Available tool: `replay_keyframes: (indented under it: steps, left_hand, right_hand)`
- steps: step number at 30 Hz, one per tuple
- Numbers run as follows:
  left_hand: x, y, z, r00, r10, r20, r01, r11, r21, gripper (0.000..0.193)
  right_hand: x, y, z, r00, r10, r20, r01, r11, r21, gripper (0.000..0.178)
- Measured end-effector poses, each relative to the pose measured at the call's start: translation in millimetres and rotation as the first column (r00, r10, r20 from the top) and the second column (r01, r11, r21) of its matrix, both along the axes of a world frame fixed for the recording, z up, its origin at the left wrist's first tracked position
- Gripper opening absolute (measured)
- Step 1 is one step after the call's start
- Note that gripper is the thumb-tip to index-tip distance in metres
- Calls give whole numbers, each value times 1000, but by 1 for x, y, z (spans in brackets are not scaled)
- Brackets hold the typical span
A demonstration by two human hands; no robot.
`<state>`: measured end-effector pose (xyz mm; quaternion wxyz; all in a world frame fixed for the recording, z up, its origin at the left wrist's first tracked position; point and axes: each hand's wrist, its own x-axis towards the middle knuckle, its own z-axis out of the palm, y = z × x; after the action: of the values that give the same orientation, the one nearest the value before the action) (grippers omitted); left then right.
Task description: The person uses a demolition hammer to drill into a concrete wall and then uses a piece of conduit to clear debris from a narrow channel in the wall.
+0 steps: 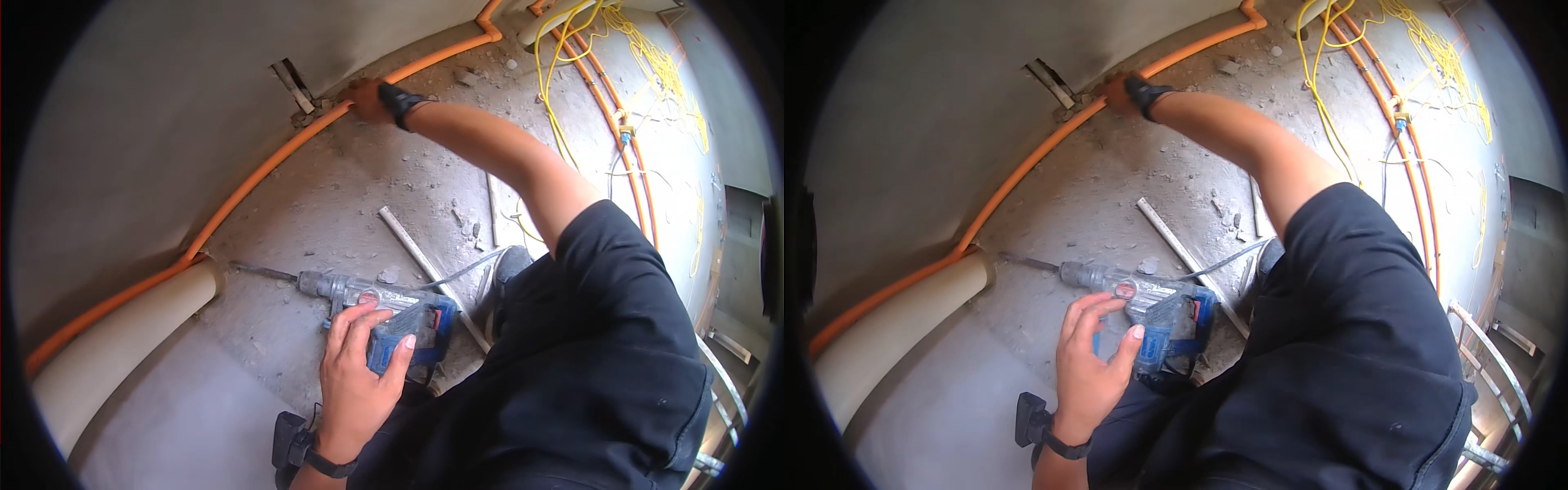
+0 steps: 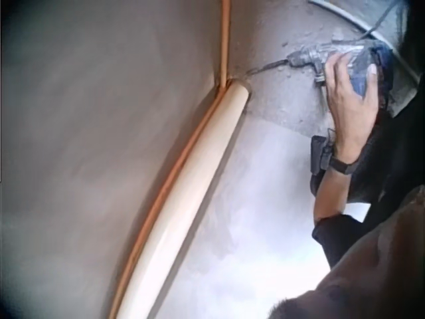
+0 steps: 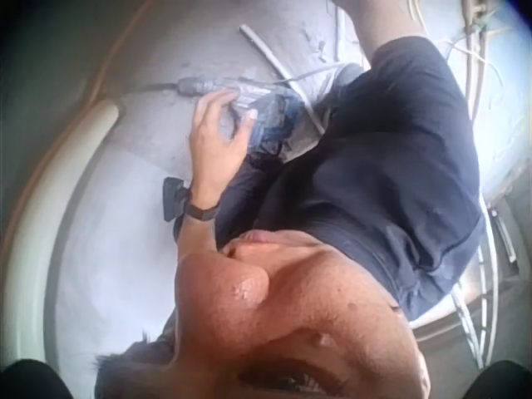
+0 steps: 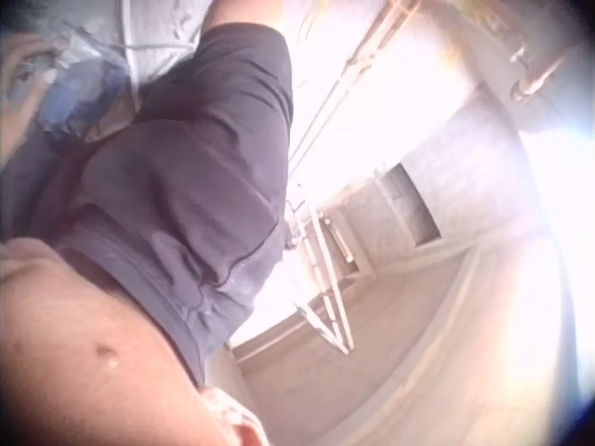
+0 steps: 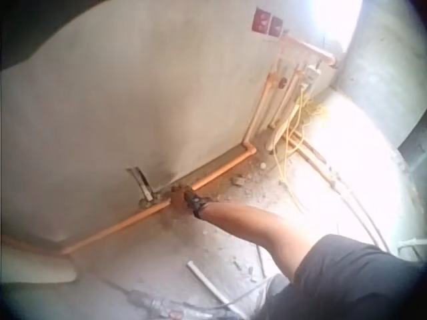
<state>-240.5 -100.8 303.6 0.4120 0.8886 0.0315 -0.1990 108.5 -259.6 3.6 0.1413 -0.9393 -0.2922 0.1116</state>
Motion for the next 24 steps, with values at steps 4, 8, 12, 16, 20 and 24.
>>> replay_keyframes:
  steps: [4, 8, 12, 16, 20, 24]
  left_hand:
    - [-6, 0, 6, 997, 54, -47, -52, 998, 44, 36]
    - [-14, 6, 8, 992, 103, -78, -97, 992, 77, 36]
    - [-17, 9, 7, 980, 144, -134, -135, 988, 73, 37]
    - [-13, 7, 7, 988, 109, -110, -101, 992, 79, 37]
    - [-14, 5, 9, 988, 111, -106, -103, 992, 70, 37]
    - [-15, 8, 7, 989, 113, -100, -105, 992, 76, 37]
  right_hand:
    - [-3, 48, -11, 998, -36, 51, 33, 998, 48, 42]
    - [18, 44, -5, 995, 96, -19, -98, 986, -137, 40]
    - [27, 40, -1, 993, 78, -84, -88, 989, -120, 44]
    - [21, 51, 0, 968, -179, -177, 179, 984, -18, 37]
    - [24, 56, 0, 943, -240, -230, 243, 970, -17, 34]
    - [28, 49, -9, 988, -127, -86, 131, 990, 42, 34]
